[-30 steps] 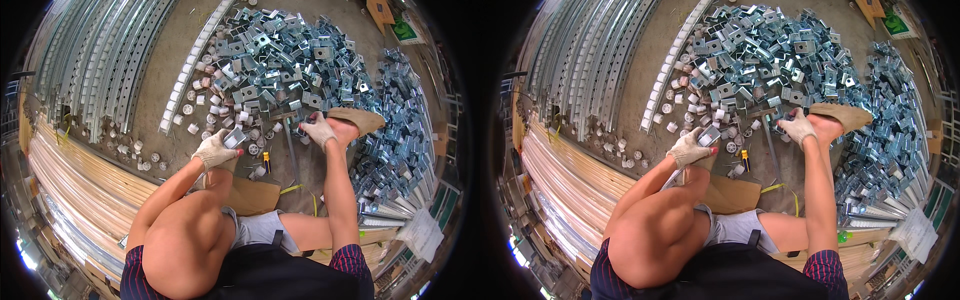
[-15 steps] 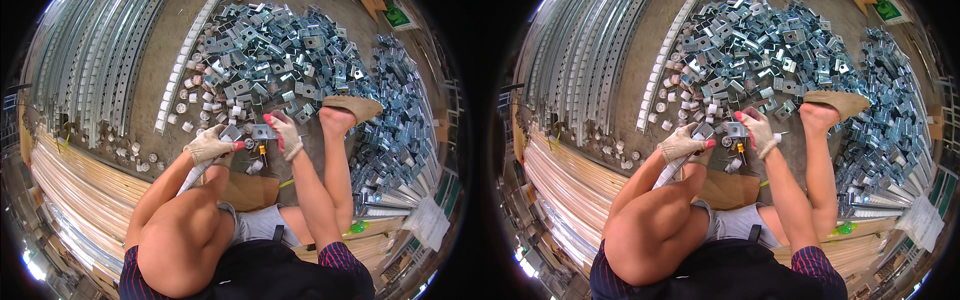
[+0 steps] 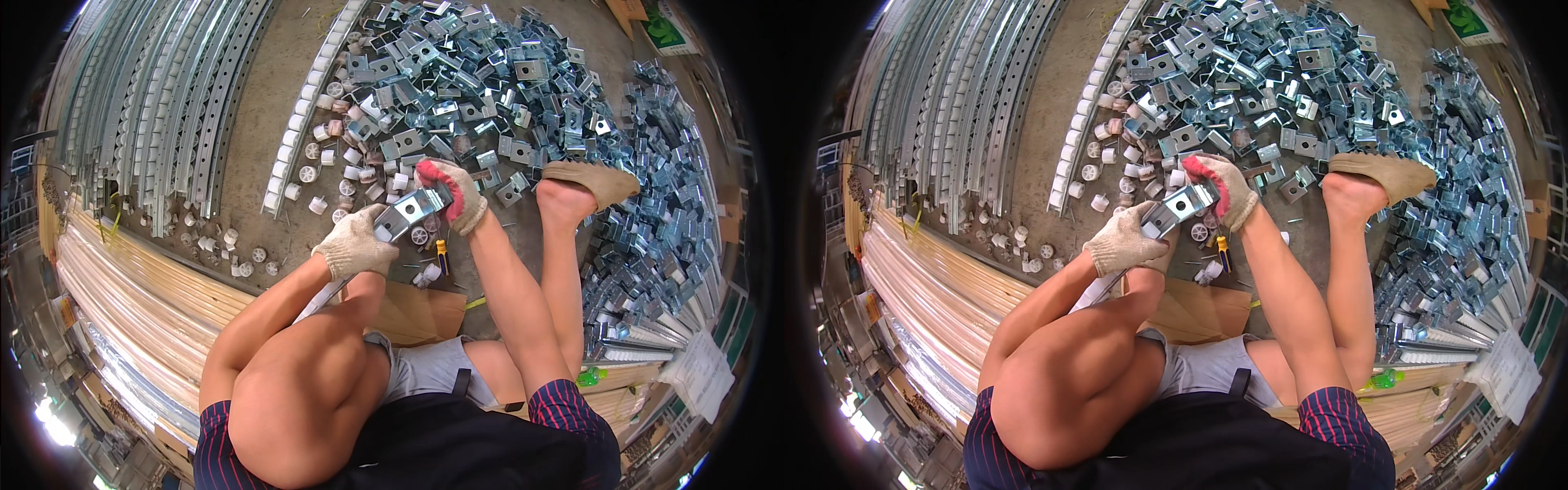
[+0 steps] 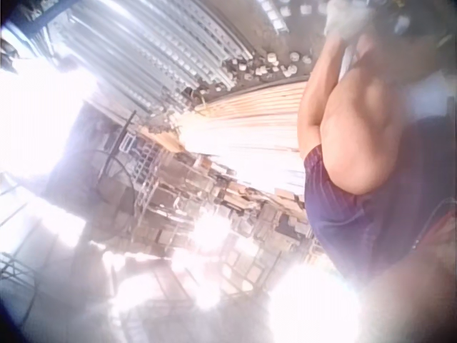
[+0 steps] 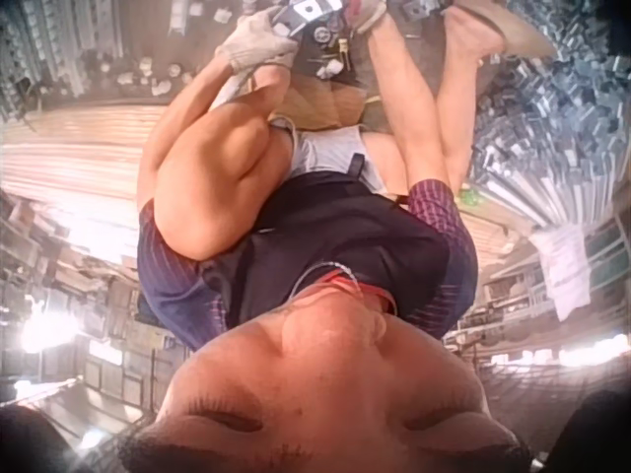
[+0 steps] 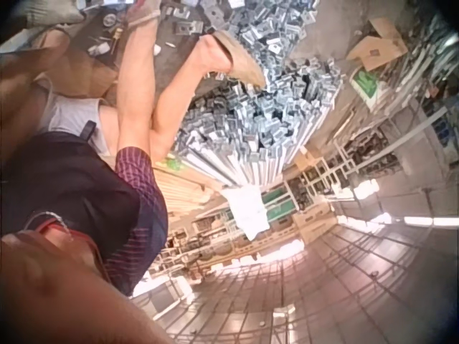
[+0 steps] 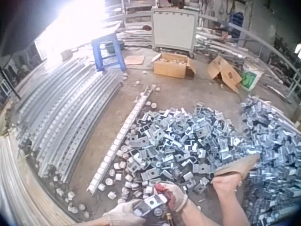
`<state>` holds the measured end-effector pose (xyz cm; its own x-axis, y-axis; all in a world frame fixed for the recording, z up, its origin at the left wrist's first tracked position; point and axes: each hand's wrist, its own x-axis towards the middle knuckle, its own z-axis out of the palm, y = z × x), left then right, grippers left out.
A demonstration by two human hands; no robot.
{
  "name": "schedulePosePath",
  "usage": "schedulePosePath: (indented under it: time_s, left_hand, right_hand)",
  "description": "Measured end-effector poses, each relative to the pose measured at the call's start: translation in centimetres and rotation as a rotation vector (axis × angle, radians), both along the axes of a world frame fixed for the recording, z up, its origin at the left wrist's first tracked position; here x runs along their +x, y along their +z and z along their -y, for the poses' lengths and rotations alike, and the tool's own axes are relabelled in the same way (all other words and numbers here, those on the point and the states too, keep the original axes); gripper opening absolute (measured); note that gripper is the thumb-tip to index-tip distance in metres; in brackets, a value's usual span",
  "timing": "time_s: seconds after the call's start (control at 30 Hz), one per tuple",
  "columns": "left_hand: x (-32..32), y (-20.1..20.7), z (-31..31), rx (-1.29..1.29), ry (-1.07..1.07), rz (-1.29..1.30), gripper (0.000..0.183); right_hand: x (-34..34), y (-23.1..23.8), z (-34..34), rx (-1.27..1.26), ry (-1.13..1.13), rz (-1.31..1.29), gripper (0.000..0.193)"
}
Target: The person assembles metal brackets onto long metal tracks by hand and using a screwdriver, picking up individual components from a large pile on the floor and securing them at intervals along the track.
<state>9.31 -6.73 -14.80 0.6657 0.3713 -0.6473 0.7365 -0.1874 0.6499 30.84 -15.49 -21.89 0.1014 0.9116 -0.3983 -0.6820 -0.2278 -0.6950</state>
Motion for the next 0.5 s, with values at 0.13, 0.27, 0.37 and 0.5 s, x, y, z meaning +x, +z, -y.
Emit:
schedulePosePath:
  time_s: [0.13, 0.27, 0.37, 0.5]
  left_hand:
    - [0.0, 1.6, 0.3, -0.093, 0.067, 0.08, 0.065]
    - [0.2, 2.7, 1.0, 0.011, 0.055, 0.095, 0.062]
    - [-0.7, 0.1, 1.9, 0.101, 0.069, 0.17, 0.064]
    - [-0.8, 0.4, 2.7, 0.17, 0.067, 0.173, 0.057]
  right_hand:
    - [0.3, 1.5, -0.9, -0.02, 0.097, -0.138, 0.029]
    - [0.7, 2.3, -1.0, 0.021, 0.145, -0.212, 0.019]
    - [0.3, 2.7, -0.6, -0.032, 0.148, -0.073, 0.019]
    - [0.7, 3.1, 0.0, -0.037, 0.208, -0.011, 0.017]
